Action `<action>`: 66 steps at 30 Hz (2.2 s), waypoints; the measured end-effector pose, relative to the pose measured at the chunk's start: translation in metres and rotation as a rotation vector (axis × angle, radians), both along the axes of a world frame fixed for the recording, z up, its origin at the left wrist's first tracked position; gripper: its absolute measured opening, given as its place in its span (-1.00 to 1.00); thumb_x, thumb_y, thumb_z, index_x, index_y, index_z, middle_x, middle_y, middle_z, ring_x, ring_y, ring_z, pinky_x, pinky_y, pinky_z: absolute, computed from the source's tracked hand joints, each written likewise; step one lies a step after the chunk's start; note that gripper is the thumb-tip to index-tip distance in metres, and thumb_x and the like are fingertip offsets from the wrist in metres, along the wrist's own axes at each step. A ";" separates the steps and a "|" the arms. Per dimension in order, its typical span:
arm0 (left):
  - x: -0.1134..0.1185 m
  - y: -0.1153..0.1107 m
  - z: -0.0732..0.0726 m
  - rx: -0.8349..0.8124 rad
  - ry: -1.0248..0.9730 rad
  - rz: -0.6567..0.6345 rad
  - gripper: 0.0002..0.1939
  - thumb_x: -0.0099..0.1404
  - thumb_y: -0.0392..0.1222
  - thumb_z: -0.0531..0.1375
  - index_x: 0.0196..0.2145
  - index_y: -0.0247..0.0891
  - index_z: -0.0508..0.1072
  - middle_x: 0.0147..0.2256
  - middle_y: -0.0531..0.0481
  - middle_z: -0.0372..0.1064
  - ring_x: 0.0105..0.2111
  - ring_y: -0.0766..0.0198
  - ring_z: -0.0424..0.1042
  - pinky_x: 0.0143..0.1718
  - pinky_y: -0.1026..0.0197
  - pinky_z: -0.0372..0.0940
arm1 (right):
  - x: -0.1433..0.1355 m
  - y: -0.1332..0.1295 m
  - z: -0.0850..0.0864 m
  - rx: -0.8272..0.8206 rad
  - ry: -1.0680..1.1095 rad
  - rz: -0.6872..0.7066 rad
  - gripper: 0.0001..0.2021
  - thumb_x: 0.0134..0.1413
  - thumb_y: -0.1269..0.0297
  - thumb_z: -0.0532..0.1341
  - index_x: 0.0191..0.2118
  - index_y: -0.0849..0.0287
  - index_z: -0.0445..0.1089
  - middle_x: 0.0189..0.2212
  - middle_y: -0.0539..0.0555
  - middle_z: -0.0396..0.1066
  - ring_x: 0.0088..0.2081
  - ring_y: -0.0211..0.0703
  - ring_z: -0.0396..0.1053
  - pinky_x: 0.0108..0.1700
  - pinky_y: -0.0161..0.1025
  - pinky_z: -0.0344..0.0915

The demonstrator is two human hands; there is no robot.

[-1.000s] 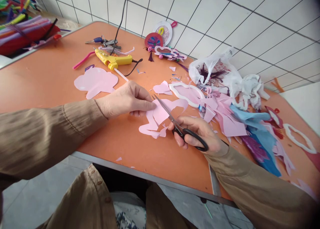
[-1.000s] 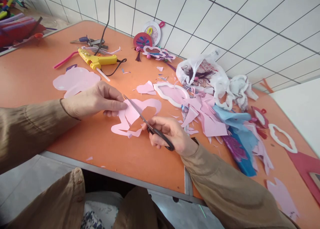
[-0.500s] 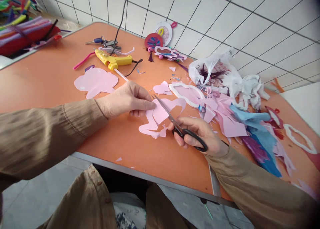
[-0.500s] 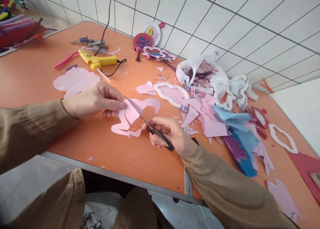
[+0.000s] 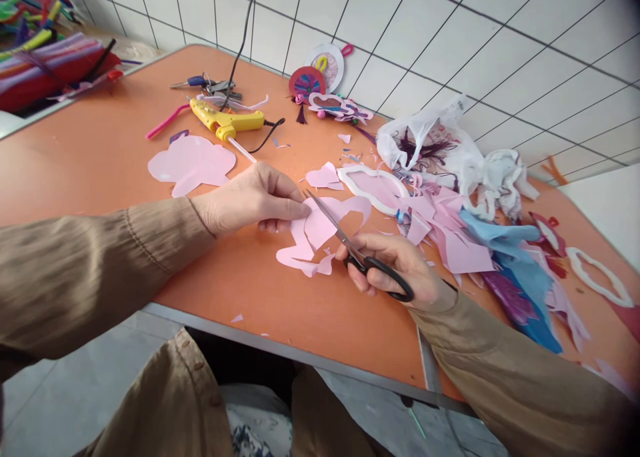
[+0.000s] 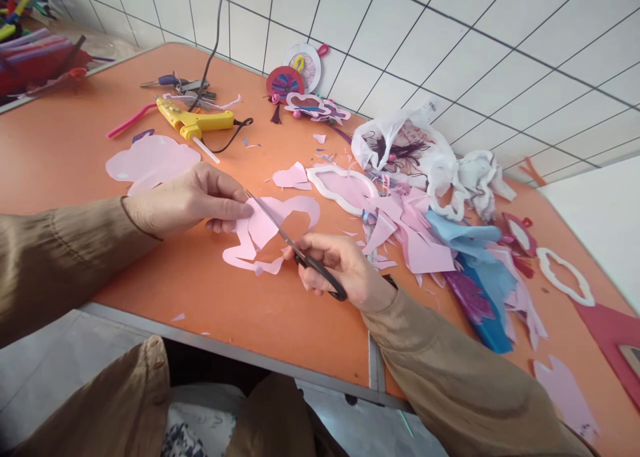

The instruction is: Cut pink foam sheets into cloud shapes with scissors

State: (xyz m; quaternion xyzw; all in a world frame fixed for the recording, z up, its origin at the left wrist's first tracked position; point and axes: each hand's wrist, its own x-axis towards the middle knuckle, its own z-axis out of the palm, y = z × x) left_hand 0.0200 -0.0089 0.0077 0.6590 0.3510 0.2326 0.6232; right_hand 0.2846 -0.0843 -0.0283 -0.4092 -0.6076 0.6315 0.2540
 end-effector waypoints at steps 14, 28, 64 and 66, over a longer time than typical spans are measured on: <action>-0.001 0.001 -0.001 0.000 -0.024 -0.018 -0.76 0.18 -0.37 0.30 -0.63 -0.33 0.49 -0.69 0.06 0.33 -0.69 0.47 0.24 -0.65 0.41 0.14 | -0.009 0.000 0.006 0.009 -0.026 -0.042 -0.40 -0.07 -0.28 0.44 -0.20 0.20 0.42 -0.60 -0.04 0.35 -0.63 -0.34 0.20 -0.61 -0.35 0.20; -0.005 0.005 -0.012 0.067 -0.077 -0.070 -0.66 0.25 -0.15 0.37 -0.63 -0.30 0.49 -0.66 0.01 0.33 -0.66 0.43 0.25 -0.63 0.33 0.13 | -0.005 -0.002 0.001 -0.055 -0.011 -0.075 -0.49 -0.03 -0.14 0.46 -0.17 0.21 0.45 -0.58 -0.06 0.36 -0.60 -0.34 0.21 -0.56 -0.33 0.21; -0.010 0.019 -0.014 -0.259 -0.521 0.185 -0.74 0.14 -0.26 0.29 -0.65 -0.28 0.37 -0.54 -0.02 0.38 -0.36 0.21 0.50 -0.17 0.11 0.47 | 0.021 0.020 -0.011 1.014 -0.984 -0.408 -0.74 0.12 0.34 0.23 -0.10 0.12 0.59 -0.15 0.20 0.66 -0.16 0.15 0.62 -0.12 0.04 0.49; -0.011 0.018 -0.014 -0.318 -0.533 0.093 -0.69 0.15 -0.24 0.29 -0.66 -0.24 0.30 -0.55 -0.03 0.36 -0.27 0.12 0.54 -0.09 0.03 0.48 | 0.019 0.018 -0.009 1.047 -1.044 -0.381 -0.74 0.14 0.33 0.23 -0.09 0.11 0.60 -0.18 0.18 0.66 -0.20 0.14 0.61 -0.17 0.02 0.48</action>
